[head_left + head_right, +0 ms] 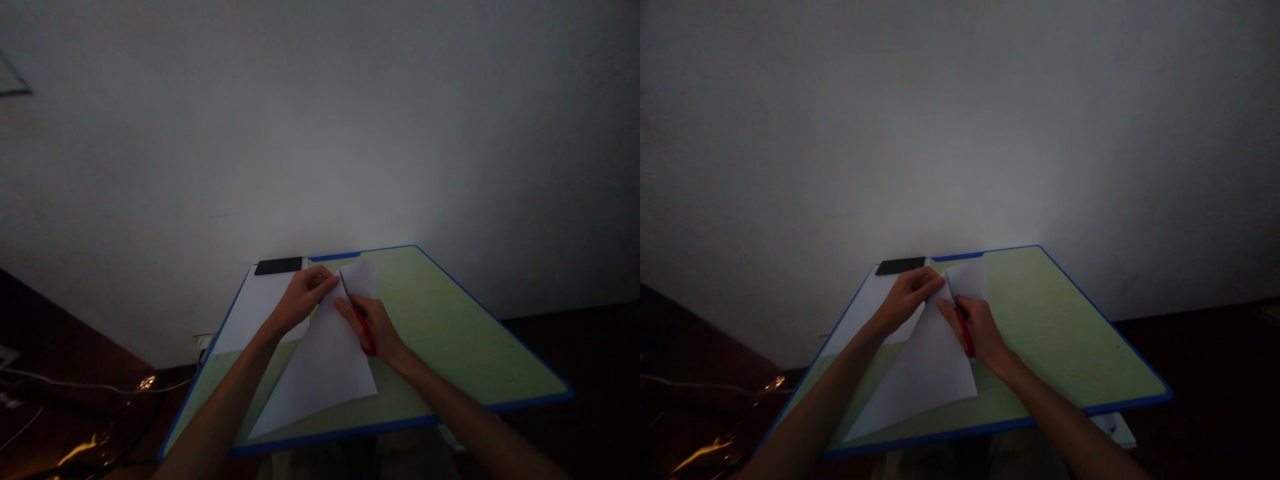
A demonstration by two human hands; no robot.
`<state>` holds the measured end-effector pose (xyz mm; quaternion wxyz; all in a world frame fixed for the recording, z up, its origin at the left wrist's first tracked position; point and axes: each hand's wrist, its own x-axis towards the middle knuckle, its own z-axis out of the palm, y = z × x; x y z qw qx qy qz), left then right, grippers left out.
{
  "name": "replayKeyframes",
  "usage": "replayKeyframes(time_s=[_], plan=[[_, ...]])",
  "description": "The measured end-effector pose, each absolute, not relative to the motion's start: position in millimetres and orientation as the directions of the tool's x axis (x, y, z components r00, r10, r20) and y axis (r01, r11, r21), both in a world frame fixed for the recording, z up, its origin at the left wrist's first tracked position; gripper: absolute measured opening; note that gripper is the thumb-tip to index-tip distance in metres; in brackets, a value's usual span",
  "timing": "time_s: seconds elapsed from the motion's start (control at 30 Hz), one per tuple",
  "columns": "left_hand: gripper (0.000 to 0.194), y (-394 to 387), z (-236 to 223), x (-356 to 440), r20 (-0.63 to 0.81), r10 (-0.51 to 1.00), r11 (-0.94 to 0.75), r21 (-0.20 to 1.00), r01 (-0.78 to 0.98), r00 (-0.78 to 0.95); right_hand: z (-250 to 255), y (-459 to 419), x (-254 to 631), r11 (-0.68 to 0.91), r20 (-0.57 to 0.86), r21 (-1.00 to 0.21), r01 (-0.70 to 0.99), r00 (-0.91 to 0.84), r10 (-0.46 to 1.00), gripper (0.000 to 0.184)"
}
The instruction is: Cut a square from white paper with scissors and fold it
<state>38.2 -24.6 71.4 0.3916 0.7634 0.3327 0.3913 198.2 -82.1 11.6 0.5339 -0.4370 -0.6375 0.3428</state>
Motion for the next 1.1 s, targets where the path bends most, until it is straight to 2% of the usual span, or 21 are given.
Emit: replayKeyframes(time_s=[0.47,1.1], plan=[[0.032,-23.6,69.0,38.2,0.331,0.812,-0.457,0.872,0.172,0.48,10.5,-81.1,197.1,0.348,0.35,-0.916,0.2,-0.024,0.936,0.046],[0.032,-24.6,67.9,38.1,0.316,0.796,-0.441,0.887,0.138,0.516,4.5,-78.5,200.2,0.354,0.348,-0.929,0.107,-0.076,0.934,0.046]])
